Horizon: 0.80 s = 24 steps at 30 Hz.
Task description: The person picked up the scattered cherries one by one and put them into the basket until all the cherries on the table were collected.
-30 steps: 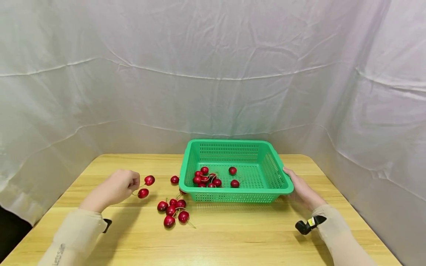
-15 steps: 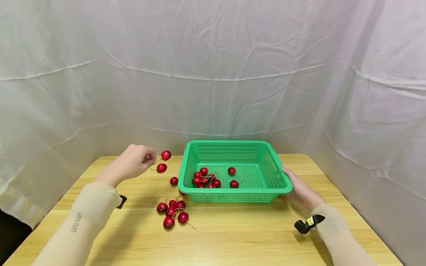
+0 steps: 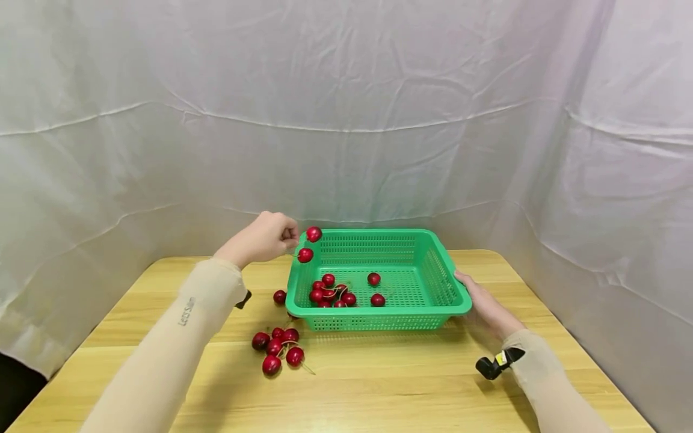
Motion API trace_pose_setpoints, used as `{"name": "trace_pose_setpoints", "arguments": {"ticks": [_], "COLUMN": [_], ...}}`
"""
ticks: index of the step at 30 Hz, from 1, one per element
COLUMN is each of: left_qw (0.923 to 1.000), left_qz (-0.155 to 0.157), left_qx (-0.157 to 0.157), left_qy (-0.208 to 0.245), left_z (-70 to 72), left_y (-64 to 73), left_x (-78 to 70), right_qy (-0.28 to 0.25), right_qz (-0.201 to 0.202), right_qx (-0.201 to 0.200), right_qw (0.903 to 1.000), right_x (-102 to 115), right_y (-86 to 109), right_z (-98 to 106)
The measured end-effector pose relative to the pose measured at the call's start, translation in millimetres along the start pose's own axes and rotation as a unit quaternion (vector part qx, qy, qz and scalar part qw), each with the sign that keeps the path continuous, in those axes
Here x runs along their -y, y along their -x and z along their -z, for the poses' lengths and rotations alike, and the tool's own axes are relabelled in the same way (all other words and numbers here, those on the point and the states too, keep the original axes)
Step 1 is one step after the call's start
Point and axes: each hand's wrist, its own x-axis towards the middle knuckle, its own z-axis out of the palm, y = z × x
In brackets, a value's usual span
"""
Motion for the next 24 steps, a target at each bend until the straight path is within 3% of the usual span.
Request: {"name": "trace_pose_setpoints", "arguments": {"ticks": [7,15,24], "left_qw": [0.9994,0.9960,0.9846], "left_qz": [-0.013,0.000,0.058], "left_qx": [0.031,0.088,0.165], "left_qy": [-0.002,-0.018,-0.003], "left_z": [-12.8,-44.1,-72.5], "left_y": [-33.1,-70.4,-84.1], "left_x": [-22.8,-39.2,-50.0], "right_qy": [-0.001,-0.004,-0.005], "right_qz": [0.001,0.004,0.003], "right_qx": [0.002,0.007,0.005], "right_qw": [1.0000,1.0000,1.0000], "right_x": [1,-1,-1], "right_y": [-2.7,-3.4,-5.7], "right_z": [-2,-4,-7]}}
